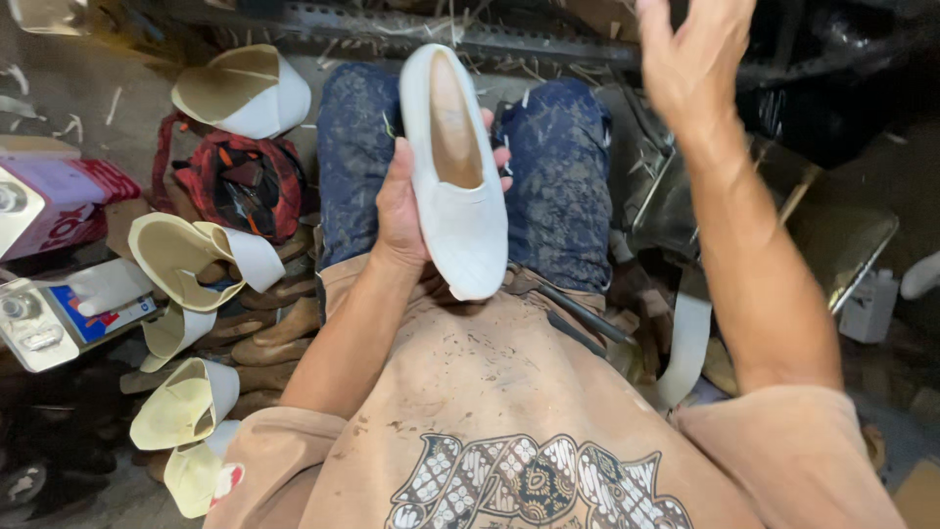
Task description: The person sits on the floor and uses a hammer and pliers to work on the sole of a white slip-on shoe. They repeatedly strike the shoe's edge with the hammer and use pliers to pull or adjust the sole material.
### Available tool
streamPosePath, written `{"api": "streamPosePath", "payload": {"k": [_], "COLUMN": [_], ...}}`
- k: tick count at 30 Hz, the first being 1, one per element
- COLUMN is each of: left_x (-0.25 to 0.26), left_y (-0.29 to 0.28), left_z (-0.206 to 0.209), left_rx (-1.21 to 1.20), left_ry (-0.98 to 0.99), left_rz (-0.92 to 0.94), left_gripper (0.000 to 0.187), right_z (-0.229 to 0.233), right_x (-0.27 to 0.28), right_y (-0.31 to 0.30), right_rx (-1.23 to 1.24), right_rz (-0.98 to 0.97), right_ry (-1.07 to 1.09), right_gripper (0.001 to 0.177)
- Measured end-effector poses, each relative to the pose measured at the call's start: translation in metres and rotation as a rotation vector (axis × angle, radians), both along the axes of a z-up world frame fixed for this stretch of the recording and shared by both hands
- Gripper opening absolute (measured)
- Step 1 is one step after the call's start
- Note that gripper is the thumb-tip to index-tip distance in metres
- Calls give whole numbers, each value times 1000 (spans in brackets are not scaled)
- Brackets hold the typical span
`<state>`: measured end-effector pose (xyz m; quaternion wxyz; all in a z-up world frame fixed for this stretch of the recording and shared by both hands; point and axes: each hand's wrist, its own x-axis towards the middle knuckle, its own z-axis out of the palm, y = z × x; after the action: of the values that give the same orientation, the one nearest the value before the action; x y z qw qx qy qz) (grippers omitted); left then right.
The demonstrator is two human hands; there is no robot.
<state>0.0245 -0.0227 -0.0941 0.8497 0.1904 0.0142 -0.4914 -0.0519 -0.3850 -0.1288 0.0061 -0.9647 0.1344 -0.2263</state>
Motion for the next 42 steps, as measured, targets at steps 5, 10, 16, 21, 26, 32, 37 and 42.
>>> {"api": "streamPosePath", "payload": {"k": [5,10,16,21,26,32,37,42], "left_x": [-17,-10,-8,-7,-6,-8,-7,-17], "left_y": [-18,-10,-11,-9,-9,-10,-9,-7], "left_z": [-55,-71,-68,-65,-66,-71,-70,-55], "left_rx": [-88,24,33,116,103,9,-9,58], "left_ry": [276,412,416,401,407,393,384,359], "left_rz": [-7,-144,-131,-137,-157,-94,-124,-51], "left_gripper": [71,89,93,97,100,90,92,69], "right_z": [15,26,23,25,25,28,50,79], "right_x": [-11,-15,-11,-9,-11,-13,-21,-106], "right_y": [136,140,137,138,137,137,151,191], "right_rx": [328,382,384,367,378,384,442,457], "right_rz": [-20,15,24,54,43,40,99,222], "right_ry": [13,-88,-108,-121,-139,-138,-317,-131], "right_gripper": [26,23,21,19,19,21,22,9]}}
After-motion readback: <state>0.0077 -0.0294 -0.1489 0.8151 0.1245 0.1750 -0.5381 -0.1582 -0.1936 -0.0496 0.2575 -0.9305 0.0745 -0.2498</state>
